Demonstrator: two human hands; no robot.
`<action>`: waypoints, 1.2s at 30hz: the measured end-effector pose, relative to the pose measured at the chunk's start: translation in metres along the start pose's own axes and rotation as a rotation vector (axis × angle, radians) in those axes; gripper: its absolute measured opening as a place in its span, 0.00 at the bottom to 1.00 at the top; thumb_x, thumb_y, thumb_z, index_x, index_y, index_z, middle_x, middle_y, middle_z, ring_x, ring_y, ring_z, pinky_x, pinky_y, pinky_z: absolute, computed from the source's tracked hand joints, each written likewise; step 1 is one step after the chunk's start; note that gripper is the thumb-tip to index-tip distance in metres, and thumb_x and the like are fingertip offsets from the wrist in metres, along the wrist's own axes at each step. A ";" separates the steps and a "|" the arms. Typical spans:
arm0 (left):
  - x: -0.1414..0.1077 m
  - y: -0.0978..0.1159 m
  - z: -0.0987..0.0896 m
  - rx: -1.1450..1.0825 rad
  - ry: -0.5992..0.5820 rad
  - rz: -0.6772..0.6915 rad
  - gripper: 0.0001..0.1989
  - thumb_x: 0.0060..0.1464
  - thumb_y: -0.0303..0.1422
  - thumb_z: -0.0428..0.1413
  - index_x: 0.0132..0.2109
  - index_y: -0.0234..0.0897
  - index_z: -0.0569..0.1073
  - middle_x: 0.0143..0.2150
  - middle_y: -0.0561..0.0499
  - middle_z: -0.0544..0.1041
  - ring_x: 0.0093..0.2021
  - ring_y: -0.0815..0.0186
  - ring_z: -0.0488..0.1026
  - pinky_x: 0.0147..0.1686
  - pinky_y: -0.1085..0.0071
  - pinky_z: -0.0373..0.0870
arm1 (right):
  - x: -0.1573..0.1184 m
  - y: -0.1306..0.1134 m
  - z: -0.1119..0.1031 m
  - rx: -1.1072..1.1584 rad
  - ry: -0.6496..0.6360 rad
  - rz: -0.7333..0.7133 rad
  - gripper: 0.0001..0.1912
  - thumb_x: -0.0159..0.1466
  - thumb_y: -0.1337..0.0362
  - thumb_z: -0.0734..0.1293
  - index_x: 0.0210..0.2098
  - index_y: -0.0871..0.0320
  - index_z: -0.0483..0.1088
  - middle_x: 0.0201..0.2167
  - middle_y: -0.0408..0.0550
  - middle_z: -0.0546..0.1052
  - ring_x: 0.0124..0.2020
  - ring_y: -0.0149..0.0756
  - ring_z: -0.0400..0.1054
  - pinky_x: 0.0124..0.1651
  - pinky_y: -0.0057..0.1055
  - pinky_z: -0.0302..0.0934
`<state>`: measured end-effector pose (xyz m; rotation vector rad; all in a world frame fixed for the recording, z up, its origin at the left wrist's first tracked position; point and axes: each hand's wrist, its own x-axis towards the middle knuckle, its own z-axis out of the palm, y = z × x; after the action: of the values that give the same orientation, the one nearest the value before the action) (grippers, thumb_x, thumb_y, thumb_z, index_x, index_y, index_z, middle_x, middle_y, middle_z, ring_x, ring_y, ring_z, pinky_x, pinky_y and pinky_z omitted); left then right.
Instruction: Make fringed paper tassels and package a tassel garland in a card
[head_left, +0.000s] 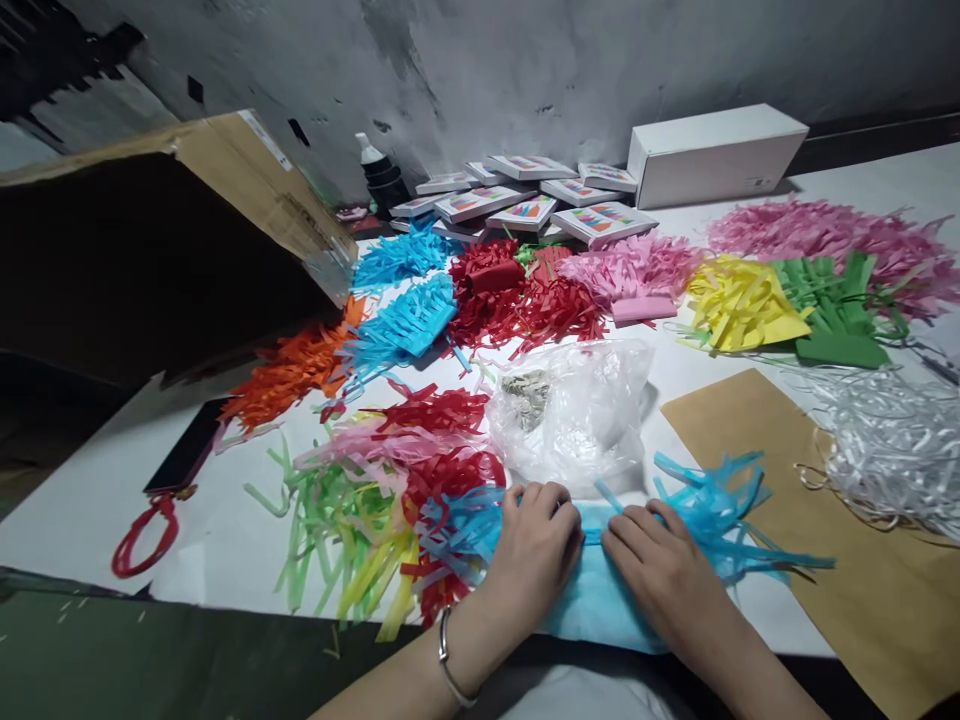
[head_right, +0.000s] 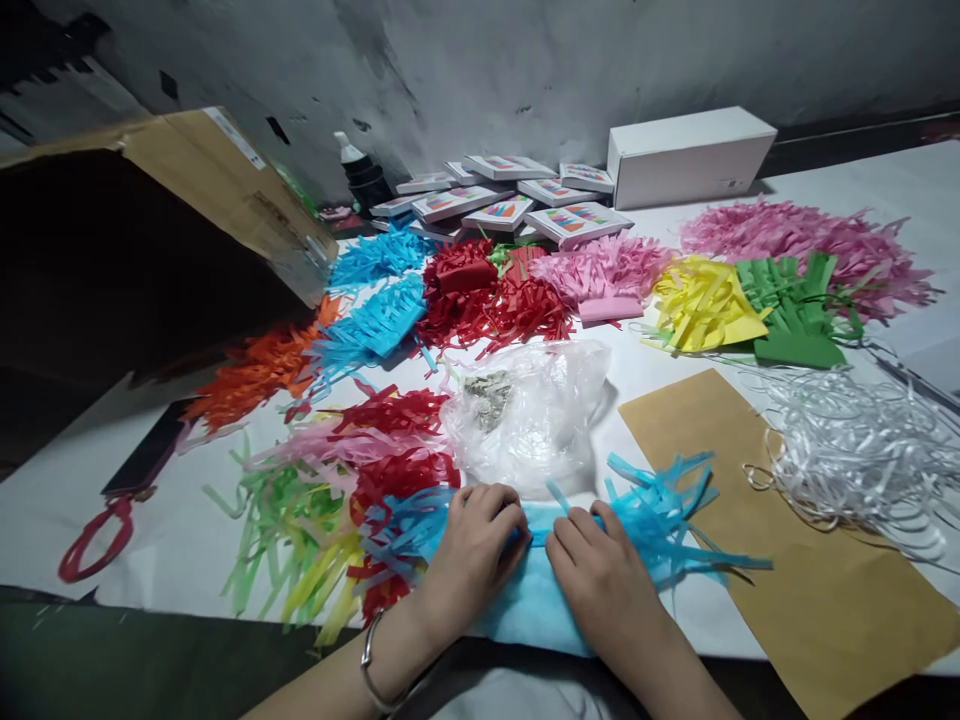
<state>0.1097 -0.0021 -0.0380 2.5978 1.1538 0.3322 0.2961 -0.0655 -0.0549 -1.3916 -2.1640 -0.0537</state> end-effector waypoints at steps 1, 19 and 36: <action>-0.001 -0.001 0.000 -0.020 0.015 0.032 0.02 0.60 0.28 0.59 0.38 0.38 0.73 0.43 0.49 0.76 0.44 0.58 0.70 0.50 0.54 0.60 | 0.001 -0.001 0.002 0.018 -0.012 -0.016 0.18 0.71 0.75 0.54 0.33 0.59 0.72 0.32 0.49 0.74 0.38 0.39 0.65 0.53 0.40 0.55; -0.001 -0.011 0.007 -0.044 0.102 0.279 0.07 0.66 0.29 0.54 0.38 0.38 0.75 0.41 0.52 0.79 0.44 0.61 0.69 0.53 0.57 0.57 | -0.025 0.016 -0.002 0.017 0.015 0.061 0.19 0.73 0.73 0.51 0.40 0.61 0.72 0.37 0.51 0.75 0.43 0.40 0.66 0.61 0.48 0.52; 0.014 0.011 0.002 0.238 -0.073 0.320 0.08 0.63 0.29 0.58 0.33 0.37 0.73 0.36 0.52 0.75 0.40 0.60 0.68 0.55 0.48 0.54 | -0.010 -0.002 0.002 0.005 0.070 0.101 0.19 0.73 0.72 0.52 0.38 0.59 0.73 0.36 0.49 0.77 0.44 0.41 0.68 0.64 0.50 0.48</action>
<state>0.1267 0.0007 -0.0349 2.9804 0.7931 0.1700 0.2968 -0.0742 -0.0608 -1.4721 -2.0327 -0.0589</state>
